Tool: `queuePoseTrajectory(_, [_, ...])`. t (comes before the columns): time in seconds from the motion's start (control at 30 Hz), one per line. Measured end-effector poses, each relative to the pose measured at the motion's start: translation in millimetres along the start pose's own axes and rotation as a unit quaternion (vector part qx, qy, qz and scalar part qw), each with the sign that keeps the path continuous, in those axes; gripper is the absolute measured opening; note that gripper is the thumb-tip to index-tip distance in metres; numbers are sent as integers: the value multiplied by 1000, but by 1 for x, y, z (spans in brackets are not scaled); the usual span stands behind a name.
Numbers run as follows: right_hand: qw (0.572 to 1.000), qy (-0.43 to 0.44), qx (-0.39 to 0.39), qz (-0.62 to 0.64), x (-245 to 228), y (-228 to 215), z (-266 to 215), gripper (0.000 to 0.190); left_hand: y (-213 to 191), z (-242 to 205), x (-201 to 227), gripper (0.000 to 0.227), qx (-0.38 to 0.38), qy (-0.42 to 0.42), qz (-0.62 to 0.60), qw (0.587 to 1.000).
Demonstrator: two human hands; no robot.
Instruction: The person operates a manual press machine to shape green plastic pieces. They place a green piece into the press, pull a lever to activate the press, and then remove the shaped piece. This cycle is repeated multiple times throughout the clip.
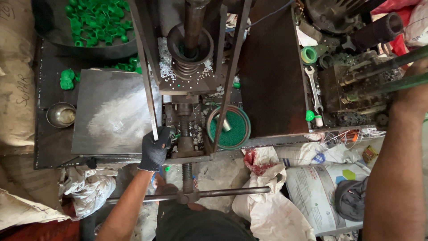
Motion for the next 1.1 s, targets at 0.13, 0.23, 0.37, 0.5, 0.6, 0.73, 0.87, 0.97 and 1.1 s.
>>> queuePoseTrajectory(0.13, [990, 44, 2, 133, 9, 0, -2, 31, -2, 1, -2, 22, 5, 0, 10, 1000])
queuePoseTrajectory(0.23, [969, 80, 3, 232, 16, 0, -2, 29, 2, 1, -1, 20, -13, 10, 6, 1000])
queuePoseTrajectory(0.37, [940, 118, 4, 320, 26, -3, -4, 27, 1, 2, -4, 19, -5, -8, 3, 1000])
queuePoseTrajectory(0.5, [921, 140, 3, 363, 32, -9, -2, 26, -2, 2, -7, 18, 1, -12, 4, 1000])
queuePoseTrajectory(0.6, [912, 152, 1, 381, 35, -12, -2, 24, -3, 3, -11, 18, -9, -10, -18, 1000])
queuePoseTrajectory(0.73, [903, 167, 0, 397, 38, -17, -3, 22, -5, 5, -15, 18, -5, 1, -23, 1000])
queuePoseTrajectory(0.87, [896, 181, -1, 407, 40, -23, -1, 21, -6, 7, -19, 19, -5, -10, -26, 1000])
queuePoseTrajectory(0.97, [892, 188, 0, 411, 40, -26, 2, 20, -4, 7, -20, 19, -11, -24, -50, 998])
queuePoseTrajectory(1.1, [894, 199, 3, 401, 41, -24, 4, 19, -1, 6, -18, 15, -17, -32, -68, 997])
Point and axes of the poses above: each hand's wrist, its own z-axis towards the middle knuckle, its own y-axis out of the palm, x = y × z, the point moved 10 cm from there along z, towards the middle knuckle, and after that the axes turned 6 degrees about -z, right-handed, at the moved point
